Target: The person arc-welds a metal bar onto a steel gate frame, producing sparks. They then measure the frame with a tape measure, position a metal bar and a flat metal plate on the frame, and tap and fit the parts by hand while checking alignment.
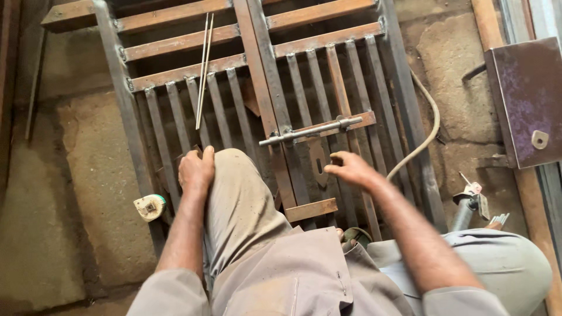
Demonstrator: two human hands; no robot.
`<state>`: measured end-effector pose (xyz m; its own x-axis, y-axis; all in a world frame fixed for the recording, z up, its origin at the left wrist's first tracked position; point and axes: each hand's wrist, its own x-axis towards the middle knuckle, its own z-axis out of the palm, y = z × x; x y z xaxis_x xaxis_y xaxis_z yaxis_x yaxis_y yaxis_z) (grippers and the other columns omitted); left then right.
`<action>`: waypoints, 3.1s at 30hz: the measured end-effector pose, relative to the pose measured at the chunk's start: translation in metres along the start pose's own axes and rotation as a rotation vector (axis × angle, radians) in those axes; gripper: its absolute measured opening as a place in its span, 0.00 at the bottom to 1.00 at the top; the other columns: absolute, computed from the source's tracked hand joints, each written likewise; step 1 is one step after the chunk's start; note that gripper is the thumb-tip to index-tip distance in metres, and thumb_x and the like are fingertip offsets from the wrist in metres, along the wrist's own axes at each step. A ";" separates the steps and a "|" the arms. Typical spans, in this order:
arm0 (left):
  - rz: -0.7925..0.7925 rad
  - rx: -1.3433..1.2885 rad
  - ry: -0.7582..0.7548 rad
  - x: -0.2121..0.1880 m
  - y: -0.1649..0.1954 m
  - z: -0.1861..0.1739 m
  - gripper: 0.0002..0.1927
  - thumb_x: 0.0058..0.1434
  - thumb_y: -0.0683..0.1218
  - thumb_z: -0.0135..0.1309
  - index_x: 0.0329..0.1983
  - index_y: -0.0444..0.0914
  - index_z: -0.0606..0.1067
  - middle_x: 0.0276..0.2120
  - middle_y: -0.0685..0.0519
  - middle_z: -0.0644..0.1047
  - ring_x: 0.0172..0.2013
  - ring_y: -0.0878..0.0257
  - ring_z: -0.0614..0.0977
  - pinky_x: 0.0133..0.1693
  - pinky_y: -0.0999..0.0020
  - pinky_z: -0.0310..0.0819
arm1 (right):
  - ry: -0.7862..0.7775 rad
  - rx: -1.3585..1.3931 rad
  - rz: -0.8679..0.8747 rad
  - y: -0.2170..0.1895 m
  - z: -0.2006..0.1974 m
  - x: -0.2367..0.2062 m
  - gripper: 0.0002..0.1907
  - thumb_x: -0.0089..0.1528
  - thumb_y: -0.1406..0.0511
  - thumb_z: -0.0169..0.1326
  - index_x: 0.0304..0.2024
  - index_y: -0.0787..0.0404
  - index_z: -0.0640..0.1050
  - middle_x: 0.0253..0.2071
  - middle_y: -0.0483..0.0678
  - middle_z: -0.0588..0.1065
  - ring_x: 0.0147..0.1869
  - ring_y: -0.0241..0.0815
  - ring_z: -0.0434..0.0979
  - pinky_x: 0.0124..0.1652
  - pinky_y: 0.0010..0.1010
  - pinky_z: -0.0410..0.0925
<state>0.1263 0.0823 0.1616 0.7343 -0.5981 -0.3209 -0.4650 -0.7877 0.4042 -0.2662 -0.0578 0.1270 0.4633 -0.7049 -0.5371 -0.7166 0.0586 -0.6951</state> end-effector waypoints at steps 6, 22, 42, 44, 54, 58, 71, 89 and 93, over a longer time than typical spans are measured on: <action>0.324 0.156 0.033 -0.053 0.028 -0.003 0.29 0.61 0.63 0.55 0.55 0.38 0.76 0.51 0.39 0.75 0.51 0.39 0.77 0.52 0.43 0.71 | 0.061 0.414 0.234 -0.002 0.041 0.011 0.26 0.58 0.59 0.64 0.54 0.69 0.81 0.43 0.56 0.81 0.40 0.42 0.82 0.35 0.33 0.71; 0.287 0.150 -0.027 -0.055 0.042 -0.013 0.31 0.60 0.62 0.55 0.60 0.38 0.75 0.55 0.41 0.74 0.55 0.39 0.74 0.56 0.46 0.68 | -0.054 0.986 0.355 -0.028 0.065 0.005 0.11 0.67 0.68 0.51 0.51 0.65 0.74 0.43 0.53 0.79 0.41 0.44 0.83 0.32 0.36 0.79; 0.284 0.147 -0.035 -0.055 0.042 -0.016 0.32 0.61 0.62 0.54 0.60 0.38 0.75 0.55 0.41 0.74 0.55 0.40 0.75 0.55 0.47 0.69 | 0.098 0.973 0.379 0.013 0.001 -0.001 0.14 0.67 0.67 0.51 0.55 0.64 0.74 0.45 0.53 0.79 0.43 0.43 0.83 0.35 0.36 0.79; 0.286 0.139 -0.030 -0.055 0.041 -0.016 0.32 0.61 0.62 0.55 0.60 0.38 0.75 0.55 0.41 0.74 0.54 0.40 0.75 0.55 0.47 0.69 | 0.075 0.971 0.376 0.017 -0.004 -0.002 0.14 0.67 0.67 0.50 0.55 0.64 0.75 0.44 0.52 0.79 0.43 0.42 0.83 0.35 0.36 0.79; 0.272 0.116 -0.029 -0.053 0.038 -0.015 0.30 0.60 0.61 0.56 0.58 0.38 0.75 0.53 0.42 0.74 0.53 0.40 0.75 0.55 0.45 0.68 | 0.038 0.957 0.395 0.003 0.010 0.000 0.14 0.67 0.67 0.51 0.55 0.64 0.74 0.46 0.52 0.79 0.45 0.44 0.83 0.36 0.36 0.79; 0.275 0.118 -0.023 -0.054 0.039 -0.014 0.30 0.60 0.61 0.56 0.58 0.38 0.75 0.53 0.41 0.74 0.53 0.40 0.75 0.55 0.46 0.68 | -0.013 0.961 0.399 -0.012 0.036 0.003 0.14 0.66 0.67 0.51 0.55 0.64 0.74 0.47 0.53 0.79 0.45 0.44 0.83 0.35 0.37 0.80; 0.303 0.136 -0.017 -0.056 0.042 -0.015 0.31 0.60 0.62 0.55 0.58 0.37 0.76 0.52 0.41 0.74 0.53 0.40 0.75 0.55 0.46 0.68 | 0.017 0.675 0.484 -0.026 0.056 0.005 0.15 0.63 0.65 0.54 0.53 0.56 0.77 0.41 0.45 0.79 0.40 0.39 0.81 0.30 0.36 0.75; 0.272 -0.201 -0.641 -0.095 0.107 0.096 0.26 0.57 0.53 0.57 0.54 0.33 0.78 0.52 0.37 0.80 0.56 0.46 0.81 0.58 0.57 0.73 | -0.014 0.670 0.415 -0.042 0.047 -0.011 0.15 0.63 0.68 0.53 0.52 0.60 0.80 0.31 0.46 0.78 0.25 0.37 0.72 0.19 0.26 0.63; 0.293 -0.152 -0.659 -0.091 0.102 0.129 0.26 0.55 0.48 0.55 0.56 0.33 0.77 0.53 0.35 0.78 0.57 0.45 0.78 0.58 0.56 0.71 | -0.006 0.585 0.439 -0.041 0.050 -0.014 0.20 0.64 0.68 0.52 0.59 0.56 0.80 0.35 0.46 0.77 0.32 0.36 0.75 0.28 0.28 0.73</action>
<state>-0.0515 0.0376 0.1212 0.1184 -0.7834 -0.6101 -0.4876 -0.5811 0.6515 -0.2172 -0.0147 0.1391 0.2013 -0.5260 -0.8263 -0.4415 0.7043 -0.5559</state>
